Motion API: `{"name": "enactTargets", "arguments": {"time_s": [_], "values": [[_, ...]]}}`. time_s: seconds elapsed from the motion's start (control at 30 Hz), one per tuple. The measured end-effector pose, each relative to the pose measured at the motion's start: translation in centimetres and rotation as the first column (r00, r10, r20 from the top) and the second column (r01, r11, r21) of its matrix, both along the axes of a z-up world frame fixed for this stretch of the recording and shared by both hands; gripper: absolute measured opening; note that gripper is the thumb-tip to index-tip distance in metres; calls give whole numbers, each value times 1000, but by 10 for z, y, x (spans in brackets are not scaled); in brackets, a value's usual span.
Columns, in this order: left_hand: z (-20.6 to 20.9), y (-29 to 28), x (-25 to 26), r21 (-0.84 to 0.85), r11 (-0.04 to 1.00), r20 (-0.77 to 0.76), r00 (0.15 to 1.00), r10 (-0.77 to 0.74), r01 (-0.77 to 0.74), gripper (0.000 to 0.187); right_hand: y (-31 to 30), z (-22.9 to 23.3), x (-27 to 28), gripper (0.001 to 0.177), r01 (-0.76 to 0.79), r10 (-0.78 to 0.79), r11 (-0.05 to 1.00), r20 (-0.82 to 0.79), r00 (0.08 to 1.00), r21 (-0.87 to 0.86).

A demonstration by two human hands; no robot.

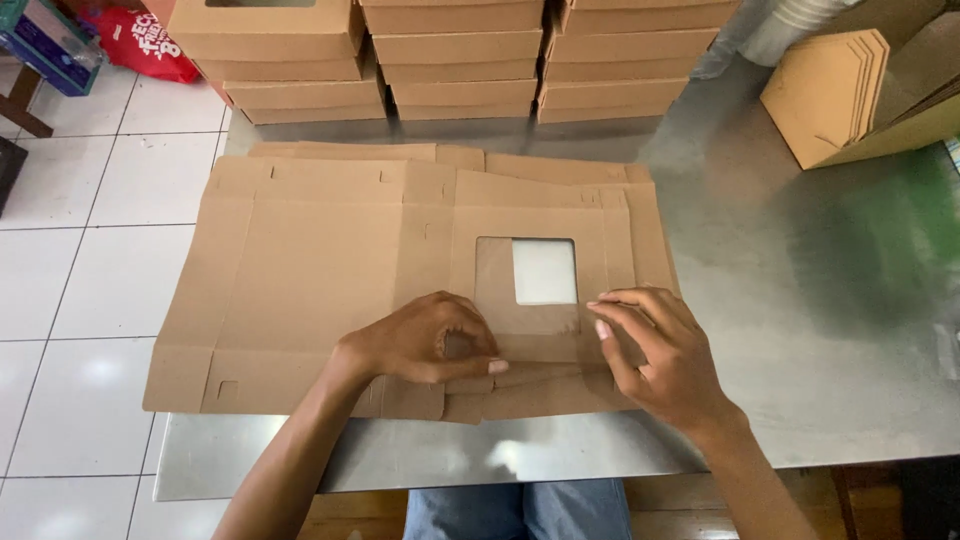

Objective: The person assembles flat cardboard boxes with clear plastic windows. They fold the cardboard along pre-scored lines, insert the plastic window into the designated slot, and fold the side flaps to form the box structure. The person repeats this process for multiple boxes on a metal table.

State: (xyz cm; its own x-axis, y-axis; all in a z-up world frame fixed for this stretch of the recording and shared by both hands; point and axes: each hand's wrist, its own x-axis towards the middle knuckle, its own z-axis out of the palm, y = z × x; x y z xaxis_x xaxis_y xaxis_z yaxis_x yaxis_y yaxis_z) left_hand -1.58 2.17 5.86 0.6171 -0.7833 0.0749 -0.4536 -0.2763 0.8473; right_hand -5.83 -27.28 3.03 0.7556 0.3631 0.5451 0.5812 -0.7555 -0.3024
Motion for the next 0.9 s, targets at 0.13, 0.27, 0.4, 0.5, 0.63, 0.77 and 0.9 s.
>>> {"name": "enactTargets", "arguments": {"time_s": [0.13, 0.27, 0.4, 0.5, 0.63, 0.77, 0.9], "values": [[-9, -4, -3, 24, 1000, 50, 999, -7, 6, 29, 13, 14, 30, 20, -7, -52, 989, -398, 916, -145], [-15, -8, -7, 135, 991, 142, 990, -20, 1, 22, 19, 11, 74, 28, -33, -56, 983, -474, 879, -179], [-32, -15, -7, 170, 985, 224, 974, -30, -8, 34, 28, -4, 118, 42, -53, -25, 987, -477, 879, -150], [-49, -19, -7, 157, 987, 266, 964, -28, -14, 39, 29, -23, 152, 52, -59, -15, 989, -490, 872, -136], [-57, -20, -5, 137, 990, 297, 955, -15, -27, 41, 33, -23, 181, 65, -70, -30, 984, -542, 840, -164], [-61, -24, -1, 133, 991, 284, 959, -9, -30, 41, 31, -13, 186, 64, -83, -45, 979, -600, 799, -185], [-54, -32, 17, 198, 977, 329, 944, 14, -83, 54, 31, -8, 193, 64, -112, -31, 975, -615, 788, -193]]}}
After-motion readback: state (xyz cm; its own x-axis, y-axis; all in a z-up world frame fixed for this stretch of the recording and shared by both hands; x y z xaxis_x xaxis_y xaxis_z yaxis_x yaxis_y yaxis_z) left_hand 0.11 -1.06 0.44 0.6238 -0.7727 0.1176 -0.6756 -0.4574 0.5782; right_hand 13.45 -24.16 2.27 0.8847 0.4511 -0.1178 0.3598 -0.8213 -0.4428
